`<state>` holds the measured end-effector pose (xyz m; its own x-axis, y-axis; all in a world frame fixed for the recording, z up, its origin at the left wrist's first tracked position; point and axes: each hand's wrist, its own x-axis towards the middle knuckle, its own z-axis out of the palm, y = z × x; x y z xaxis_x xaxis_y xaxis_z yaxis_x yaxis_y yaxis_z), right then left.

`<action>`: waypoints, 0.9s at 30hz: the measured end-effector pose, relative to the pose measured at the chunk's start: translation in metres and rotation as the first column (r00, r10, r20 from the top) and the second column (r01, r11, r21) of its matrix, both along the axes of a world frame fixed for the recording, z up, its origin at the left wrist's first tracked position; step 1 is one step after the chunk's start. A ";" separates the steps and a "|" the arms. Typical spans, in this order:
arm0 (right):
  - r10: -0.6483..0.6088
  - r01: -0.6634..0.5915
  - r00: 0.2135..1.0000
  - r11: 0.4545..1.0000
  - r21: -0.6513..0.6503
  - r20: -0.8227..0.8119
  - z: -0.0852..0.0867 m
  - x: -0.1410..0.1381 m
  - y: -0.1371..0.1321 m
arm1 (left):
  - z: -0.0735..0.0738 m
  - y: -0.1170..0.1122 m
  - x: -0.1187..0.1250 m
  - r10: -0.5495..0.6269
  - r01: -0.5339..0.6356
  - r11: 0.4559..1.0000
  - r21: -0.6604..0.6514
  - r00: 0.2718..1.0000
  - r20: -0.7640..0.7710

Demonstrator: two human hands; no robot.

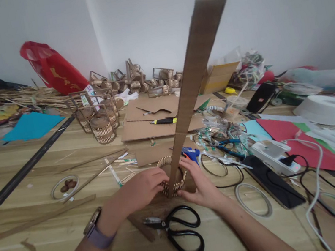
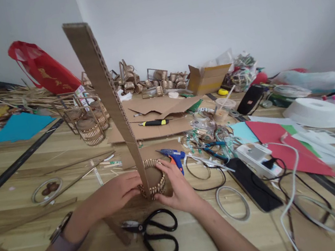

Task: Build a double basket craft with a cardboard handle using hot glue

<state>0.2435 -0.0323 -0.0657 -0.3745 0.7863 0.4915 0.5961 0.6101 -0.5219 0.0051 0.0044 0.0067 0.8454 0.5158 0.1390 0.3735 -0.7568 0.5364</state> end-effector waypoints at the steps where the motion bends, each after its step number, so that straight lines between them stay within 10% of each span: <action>1: 0.001 -0.001 1.000 1.000 0.003 0.001 0.000 0.000 0.000 | 0.003 0.001 -0.003 -0.011 0.012 0.999 -0.043 1.000 0.017; 8: -0.006 0.006 1.000 1.000 0.003 -0.007 0.003 0.001 -0.001 | 0.022 0.007 -0.006 0.034 0.094 0.930 -0.356 0.941 0.338; 12: -0.011 0.011 1.000 1.000 -0.010 -0.018 0.005 0.001 -0.001 | 0.018 0.004 0.009 0.048 0.380 0.682 -0.624 0.829 0.557; 15: -0.009 0.009 1.000 1.000 -0.015 -0.009 0.004 0.001 -0.001 | 0.014 0.001 0.017 0.056 0.436 0.595 -0.676 0.816 0.576; 27: 0.010 -0.010 1.000 1.000 -0.005 -0.007 0.000 0.002 0.000 | 0.012 0.011 0.018 -0.108 0.381 0.688 -0.617 0.895 0.433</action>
